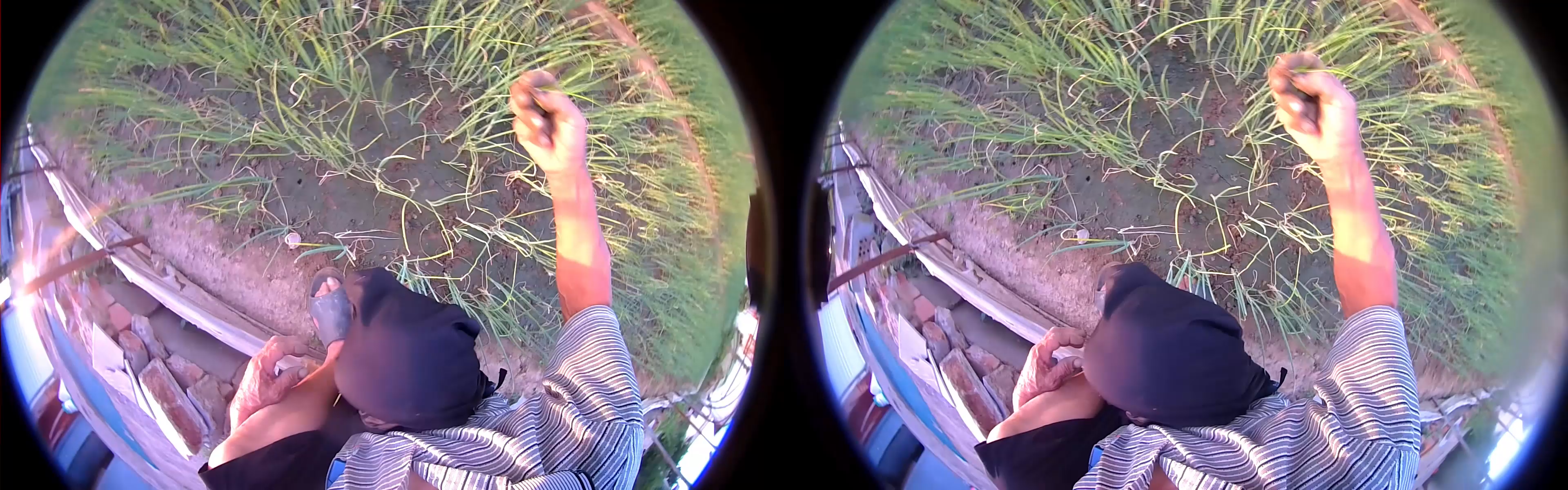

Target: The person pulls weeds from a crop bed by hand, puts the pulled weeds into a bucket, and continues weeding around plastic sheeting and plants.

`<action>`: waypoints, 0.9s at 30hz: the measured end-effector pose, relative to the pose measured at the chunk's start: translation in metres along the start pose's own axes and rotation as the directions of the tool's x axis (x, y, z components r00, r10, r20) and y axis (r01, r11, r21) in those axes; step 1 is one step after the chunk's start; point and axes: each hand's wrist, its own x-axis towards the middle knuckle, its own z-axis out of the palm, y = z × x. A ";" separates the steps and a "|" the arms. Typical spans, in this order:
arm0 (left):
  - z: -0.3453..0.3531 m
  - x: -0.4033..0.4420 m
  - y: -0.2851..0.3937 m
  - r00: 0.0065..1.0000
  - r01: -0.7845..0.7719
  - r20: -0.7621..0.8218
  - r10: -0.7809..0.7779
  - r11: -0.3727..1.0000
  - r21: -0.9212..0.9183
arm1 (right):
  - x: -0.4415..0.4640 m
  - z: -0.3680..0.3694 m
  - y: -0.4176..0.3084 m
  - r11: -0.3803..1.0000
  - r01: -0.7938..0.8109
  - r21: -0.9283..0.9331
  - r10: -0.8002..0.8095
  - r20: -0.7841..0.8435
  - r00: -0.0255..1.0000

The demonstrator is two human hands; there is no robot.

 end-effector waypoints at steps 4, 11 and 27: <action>0.001 -0.007 -0.009 1.000 0.011 -0.001 -0.012 0.998 -0.064 | 0.066 -0.009 0.038 0.986 -0.129 -0.107 0.097 -0.265 0.960; -0.005 -0.024 -0.031 0.962 0.126 -0.147 -0.229 0.853 -0.506 | 0.135 -0.113 0.128 0.221 -0.535 -0.815 -0.133 -0.569 0.812; 0.001 -0.039 -0.049 0.835 0.131 -0.257 -0.486 0.630 -0.766 | 0.226 -0.173 0.197 -0.338 -0.274 -0.900 -0.382 -0.135 0.914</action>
